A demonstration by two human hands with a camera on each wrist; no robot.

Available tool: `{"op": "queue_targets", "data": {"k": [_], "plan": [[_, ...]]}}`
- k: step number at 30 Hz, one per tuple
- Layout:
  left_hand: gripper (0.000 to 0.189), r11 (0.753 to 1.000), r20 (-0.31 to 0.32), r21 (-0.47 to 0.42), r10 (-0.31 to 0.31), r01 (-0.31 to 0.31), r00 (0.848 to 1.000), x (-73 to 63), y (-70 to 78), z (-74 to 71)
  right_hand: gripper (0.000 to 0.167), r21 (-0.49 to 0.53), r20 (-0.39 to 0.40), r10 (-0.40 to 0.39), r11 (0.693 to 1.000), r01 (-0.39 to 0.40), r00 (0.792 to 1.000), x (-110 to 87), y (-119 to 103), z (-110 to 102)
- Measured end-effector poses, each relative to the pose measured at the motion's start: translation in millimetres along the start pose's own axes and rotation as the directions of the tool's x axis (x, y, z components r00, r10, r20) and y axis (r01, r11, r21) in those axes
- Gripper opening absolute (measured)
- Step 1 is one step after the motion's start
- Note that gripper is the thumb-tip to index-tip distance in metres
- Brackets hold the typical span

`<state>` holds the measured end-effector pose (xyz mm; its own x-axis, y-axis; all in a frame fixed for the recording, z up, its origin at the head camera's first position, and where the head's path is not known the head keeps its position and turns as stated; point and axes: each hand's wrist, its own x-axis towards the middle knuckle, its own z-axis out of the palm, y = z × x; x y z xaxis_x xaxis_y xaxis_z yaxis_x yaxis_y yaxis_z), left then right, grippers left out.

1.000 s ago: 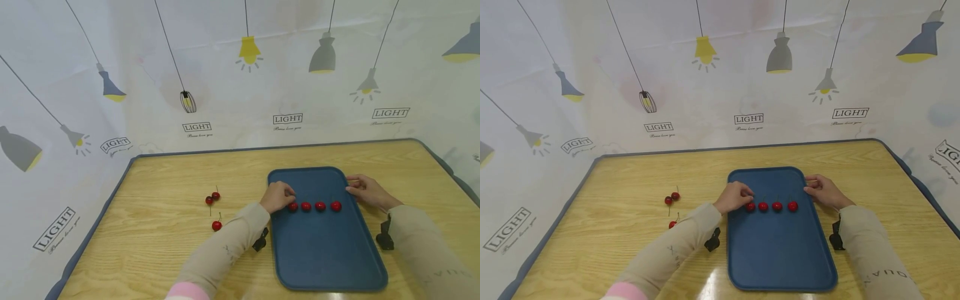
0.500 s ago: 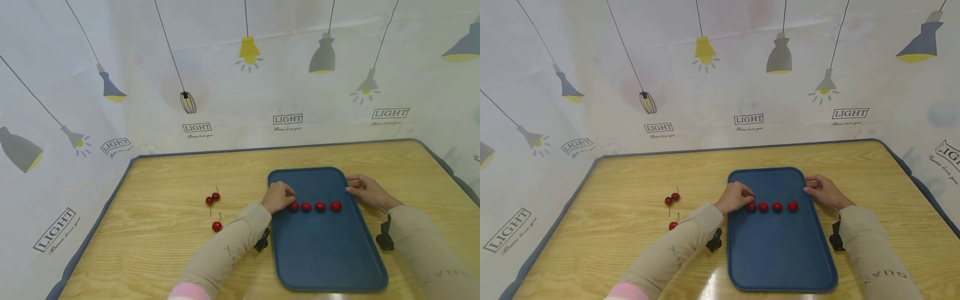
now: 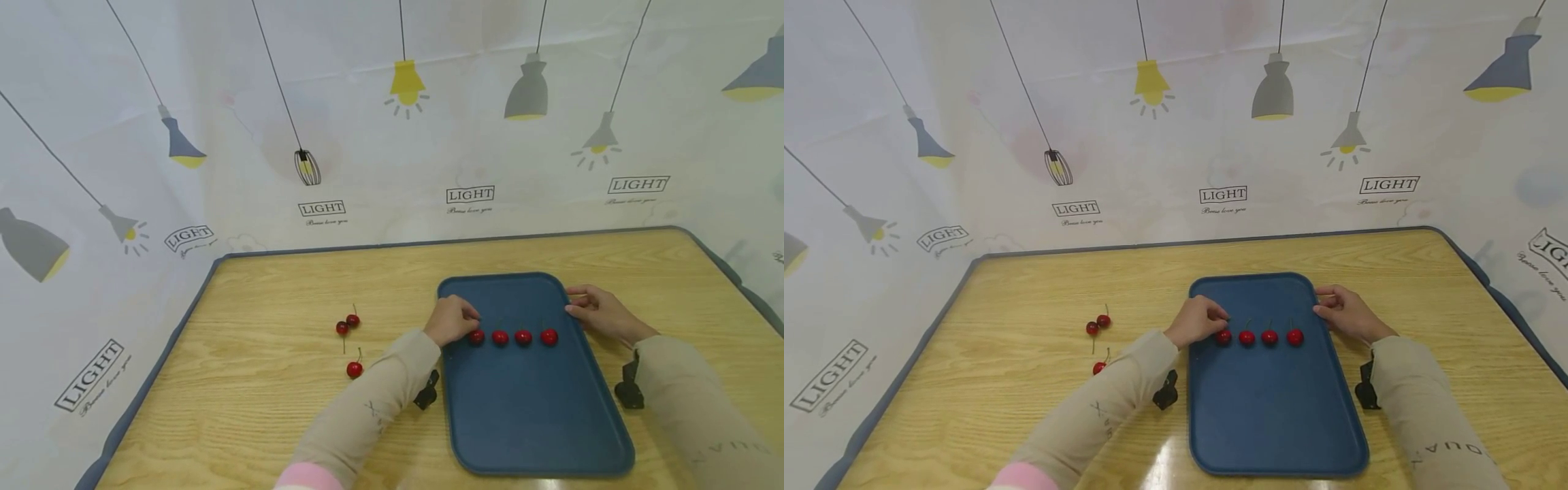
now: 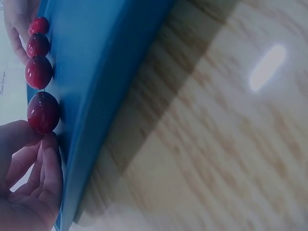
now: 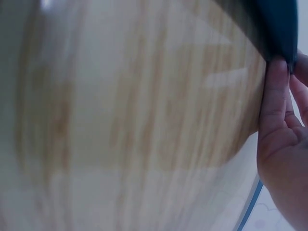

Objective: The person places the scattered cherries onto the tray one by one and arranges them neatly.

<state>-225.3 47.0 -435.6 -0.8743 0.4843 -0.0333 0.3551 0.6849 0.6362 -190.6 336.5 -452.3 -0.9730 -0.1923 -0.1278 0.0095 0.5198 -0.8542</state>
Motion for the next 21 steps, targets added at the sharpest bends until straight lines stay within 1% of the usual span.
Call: {"op": "queue_targets", "data": {"k": [7, 21], "plan": [[0.014, 0.999, 0.000, -0.034, -0.028, 0.028, 1.000, 1.0, 0.3, 0.7, 0.049, 0.006, 0.001, -0.003, 1.000, 0.003, 1.000, -0.1, -0.7, 0.2], [0.014, 0.996, -0.002, -0.079, -0.048, 0.048, 0.999, 1.2, 0.7, 1.4, 0.048, 0.014, 0.004, -0.005, 1.000, 0.005, 1.000, -1.3, -3.9, 0.4]]}}
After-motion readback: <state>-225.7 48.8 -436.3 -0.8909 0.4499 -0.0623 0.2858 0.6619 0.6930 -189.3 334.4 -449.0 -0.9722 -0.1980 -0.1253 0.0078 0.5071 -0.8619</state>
